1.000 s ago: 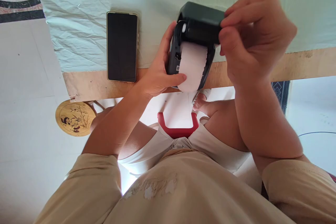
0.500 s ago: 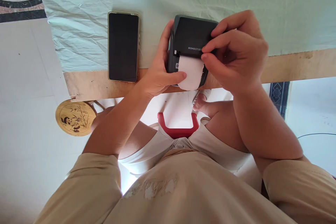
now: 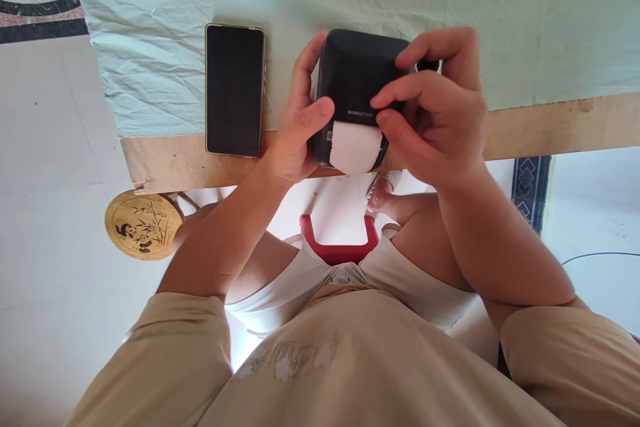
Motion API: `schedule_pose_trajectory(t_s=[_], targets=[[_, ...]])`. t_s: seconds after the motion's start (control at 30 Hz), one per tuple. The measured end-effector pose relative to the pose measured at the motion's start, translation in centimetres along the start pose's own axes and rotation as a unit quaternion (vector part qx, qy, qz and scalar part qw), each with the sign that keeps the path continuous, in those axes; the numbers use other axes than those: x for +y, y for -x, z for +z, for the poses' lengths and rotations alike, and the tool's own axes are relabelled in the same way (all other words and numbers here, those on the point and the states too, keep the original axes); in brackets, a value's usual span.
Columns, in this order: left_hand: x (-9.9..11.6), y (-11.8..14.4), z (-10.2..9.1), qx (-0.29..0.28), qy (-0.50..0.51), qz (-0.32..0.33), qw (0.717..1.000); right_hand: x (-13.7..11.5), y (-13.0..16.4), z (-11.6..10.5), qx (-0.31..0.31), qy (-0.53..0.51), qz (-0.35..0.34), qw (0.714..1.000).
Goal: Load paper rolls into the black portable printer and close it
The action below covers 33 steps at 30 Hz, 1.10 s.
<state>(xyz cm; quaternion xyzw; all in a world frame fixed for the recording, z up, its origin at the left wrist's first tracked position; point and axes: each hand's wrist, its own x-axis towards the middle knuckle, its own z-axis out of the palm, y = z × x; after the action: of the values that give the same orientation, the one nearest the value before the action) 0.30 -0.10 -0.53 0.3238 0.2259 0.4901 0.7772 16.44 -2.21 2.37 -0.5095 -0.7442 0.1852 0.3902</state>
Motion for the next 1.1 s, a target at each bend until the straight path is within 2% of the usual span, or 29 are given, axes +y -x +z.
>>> schedule_pose_trajectory(t_s=[0.07,0.17,0.23,0.33,0.53,0.67,0.8,0.9,1.0,1.1], targets=[[0.0,0.0,0.0,0.006,0.010,0.004,1.000,-0.3,0.1,0.1,0.007,-0.023,0.011,1.000],[0.2,0.2,-0.1,0.021,-0.025,-0.062,0.998,-0.6,0.1,0.2,0.001,-0.070,0.025,0.997],[0.3,0.4,0.0,0.019,-0.040,-0.078,0.996,-0.6,0.1,0.3,-0.019,-0.093,0.033,0.995],[0.3,0.5,0.1,0.017,-0.045,-0.070,0.996,-0.4,0.1,0.3,-0.048,-0.100,0.045,0.993],[0.1,0.4,0.4,0.068,-0.052,-0.056,0.995,0.0,0.2,0.1,-0.064,-0.073,0.054,0.994],[0.0,0.4,0.3,0.064,-0.061,-0.058,0.994,-0.1,0.1,0.0,-0.069,-0.071,0.052,0.994],[0.0,0.5,0.5,0.071,-0.060,-0.058,0.994,-0.2,0.1,0.0,-0.067,-0.081,0.059,0.993],[0.2,0.3,0.9,0.059,-0.007,-0.055,0.997,-0.1,0.2,0.0,-0.064,-0.092,0.065,0.992],[0.2,0.1,1.2,0.051,0.052,-0.054,0.996,0.1,0.4,0.1,-0.041,-0.087,0.054,0.994],[0.1,-0.1,0.9,0.069,0.055,-0.042,0.995,0.0,0.5,0.3,-0.014,-0.073,0.031,0.997]])
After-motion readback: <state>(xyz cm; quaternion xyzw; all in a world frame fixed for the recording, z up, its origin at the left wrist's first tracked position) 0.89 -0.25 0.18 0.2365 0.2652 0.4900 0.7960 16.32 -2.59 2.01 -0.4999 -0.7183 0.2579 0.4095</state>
